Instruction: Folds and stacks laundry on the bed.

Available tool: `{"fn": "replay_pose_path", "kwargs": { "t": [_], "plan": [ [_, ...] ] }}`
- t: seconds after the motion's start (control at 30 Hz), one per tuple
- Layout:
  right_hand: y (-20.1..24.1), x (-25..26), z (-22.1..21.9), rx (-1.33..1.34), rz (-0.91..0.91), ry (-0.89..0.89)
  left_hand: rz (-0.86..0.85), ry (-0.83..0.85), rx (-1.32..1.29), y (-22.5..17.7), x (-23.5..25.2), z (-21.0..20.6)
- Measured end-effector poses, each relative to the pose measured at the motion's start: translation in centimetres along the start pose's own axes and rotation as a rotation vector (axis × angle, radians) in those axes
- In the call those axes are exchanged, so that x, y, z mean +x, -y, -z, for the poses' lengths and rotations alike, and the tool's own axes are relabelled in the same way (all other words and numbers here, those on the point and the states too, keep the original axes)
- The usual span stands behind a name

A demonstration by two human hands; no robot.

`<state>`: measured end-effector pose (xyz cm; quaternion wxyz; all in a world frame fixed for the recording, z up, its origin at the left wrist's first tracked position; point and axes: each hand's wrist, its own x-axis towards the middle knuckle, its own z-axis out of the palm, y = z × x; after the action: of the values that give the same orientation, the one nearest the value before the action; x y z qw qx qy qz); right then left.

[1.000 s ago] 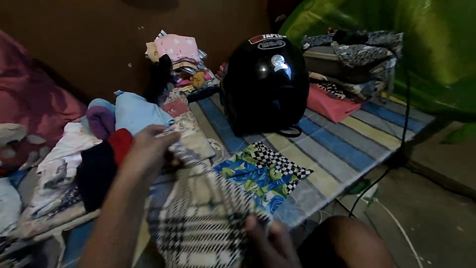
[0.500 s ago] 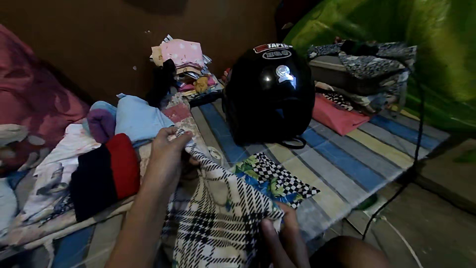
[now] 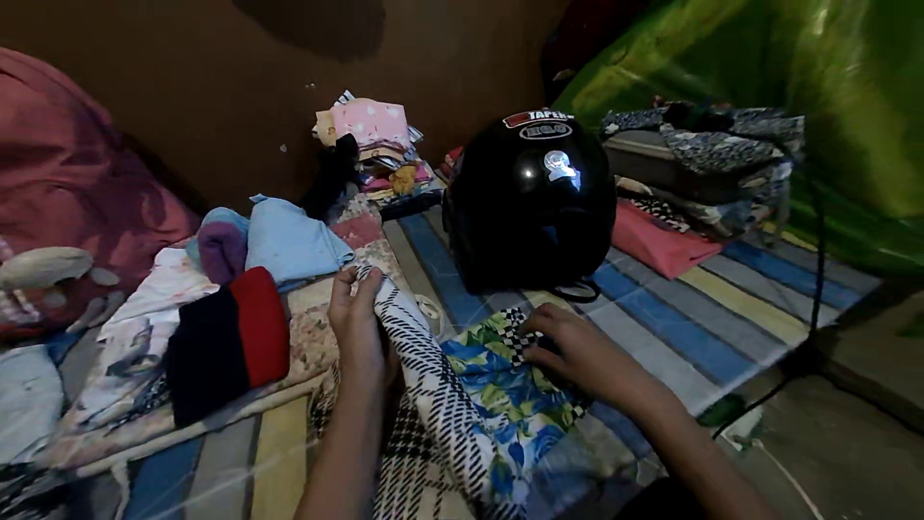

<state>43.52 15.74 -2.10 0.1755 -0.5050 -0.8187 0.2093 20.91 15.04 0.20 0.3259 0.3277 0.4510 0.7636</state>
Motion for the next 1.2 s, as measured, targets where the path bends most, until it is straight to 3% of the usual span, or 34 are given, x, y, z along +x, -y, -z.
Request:
{"fn": "replay_pose_path", "kwargs": {
  "t": [0.07,0.13,0.23,0.3,0.4,0.47,0.6,0.83,1.03,1.2],
  "plan": [
    [0.8,1.1,0.3,-0.053,-0.017,0.023,-0.005,0.005,-0.032,0.3,0.2,0.0],
    [2.0,2.0,0.3,-0.013,-0.063,-0.073,0.010,0.017,-0.025,0.2,0.3,0.2],
    [3.6,3.4,-0.9,0.222,-0.174,-0.341,0.023,0.019,-0.026,0.3,0.4,0.1],
    [4.1,4.3,-2.0,0.434,-0.241,-0.426,0.018,0.025,-0.043,0.6,0.5,0.2],
    [4.2,5.5,-3.6,0.673,-0.264,-0.452,0.022,0.025,-0.047,0.7,0.6,0.1],
    [4.0,5.8,-4.0,0.756,-0.232,-0.351,0.036,0.022,-0.041,0.8,0.7,0.0],
    [4.3,3.5,-2.1,0.786,-0.137,-0.127,0.051,0.034,0.002,0.8,0.9,-0.2],
    [7.1,-8.2,-4.8,0.714,-0.101,-0.330,0.177,0.053,0.124,0.9,0.3,-1.2],
    [7.6,-9.0,-6.4,0.779,-0.135,-0.508,0.228,0.066,0.066,0.5,-0.5,-2.9],
    [6.2,-8.1,-5.1,0.664,-0.213,-0.687,0.258,0.212,0.181,2.0,0.3,-4.8]
  ]
}}
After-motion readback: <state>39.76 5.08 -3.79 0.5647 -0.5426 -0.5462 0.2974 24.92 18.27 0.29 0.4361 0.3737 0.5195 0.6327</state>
